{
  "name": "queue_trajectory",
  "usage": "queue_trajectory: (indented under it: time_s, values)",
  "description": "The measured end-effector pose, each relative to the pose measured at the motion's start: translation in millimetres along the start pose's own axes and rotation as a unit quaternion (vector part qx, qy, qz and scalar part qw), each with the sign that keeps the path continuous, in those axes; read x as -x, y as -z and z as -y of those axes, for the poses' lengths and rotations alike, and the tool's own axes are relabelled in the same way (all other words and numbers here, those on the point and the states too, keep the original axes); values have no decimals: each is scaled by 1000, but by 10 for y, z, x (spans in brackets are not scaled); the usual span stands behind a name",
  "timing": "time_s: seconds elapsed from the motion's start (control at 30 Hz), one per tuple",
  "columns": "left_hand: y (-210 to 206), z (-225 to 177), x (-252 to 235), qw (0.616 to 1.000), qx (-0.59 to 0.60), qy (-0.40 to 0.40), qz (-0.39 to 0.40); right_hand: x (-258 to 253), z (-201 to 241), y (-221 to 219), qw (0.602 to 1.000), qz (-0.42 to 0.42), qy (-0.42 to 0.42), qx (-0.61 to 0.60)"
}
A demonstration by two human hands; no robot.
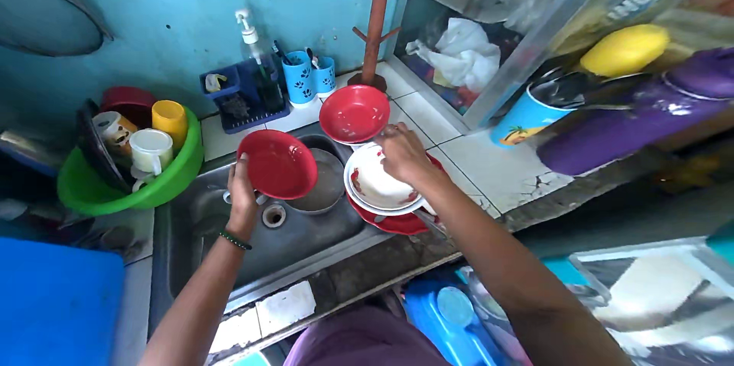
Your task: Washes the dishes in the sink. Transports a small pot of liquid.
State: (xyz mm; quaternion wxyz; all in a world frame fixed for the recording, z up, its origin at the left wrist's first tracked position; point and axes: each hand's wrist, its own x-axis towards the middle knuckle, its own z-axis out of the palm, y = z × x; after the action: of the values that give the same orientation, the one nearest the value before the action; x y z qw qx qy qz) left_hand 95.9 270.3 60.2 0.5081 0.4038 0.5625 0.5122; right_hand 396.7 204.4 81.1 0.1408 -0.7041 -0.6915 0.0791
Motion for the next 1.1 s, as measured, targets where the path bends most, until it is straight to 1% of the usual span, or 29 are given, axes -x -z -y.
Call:
queue_trajectory:
  time_s: [0.07, 0.17, 0.27, 0.37, 0.47, 0.57, 0.67, 0.77, 0.87, 0.93, 1.0, 1.07, 1.1]
  values:
    - [-70, -29, 182, 999, 45, -11, 12, 62, -142, -7, 999, 4, -35, 15]
    - [-216, -108, 403, 995, 92, -37, 29, 107, -208, -50, 995, 38, -78, 51]
    - [-329, -107, 495, 994, 95, -52, 31, 115, -211, -50, 994, 44, -101, 25]
    - [-404, -60, 530, 994, 87, -69, 22, 93, -201, 82, 990, 57, -127, -11]
    - [-439, -14, 540, 993, 85, -83, -1, 28, -368, 109, 989, 62, -112, -79]
    - [-468, 69, 545, 992, 89, -88, -22, 5, -543, 99, 987, 42, -80, -133]
    - [-505, 161, 579, 994, 79, -77, -27, 22, -657, 215, 987, -7, -54, -150]
    - [-645, 237, 664, 997, 68, -48, 2, 99, -733, 484, 983, -65, -45, -168]
    - [-878, 278, 796, 997, 39, -16, 58, 167, -705, 811, 973, -92, -76, -196]
    - [-1057, 337, 842, 996, -4, -14, 84, 192, -665, 881, 966, -112, -87, -215]
    - [-1191, 424, 829, 991, -68, -41, 109, 194, -628, 831, 962, -108, -81, -236]
    - [-1246, 531, 760, 980, -139, -71, 124, 184, -604, 667, 961, -88, -72, -251]
    - [-1236, 560, 724, 974, -166, -71, 139, 177, -597, 561, 963, -73, -70, -249]
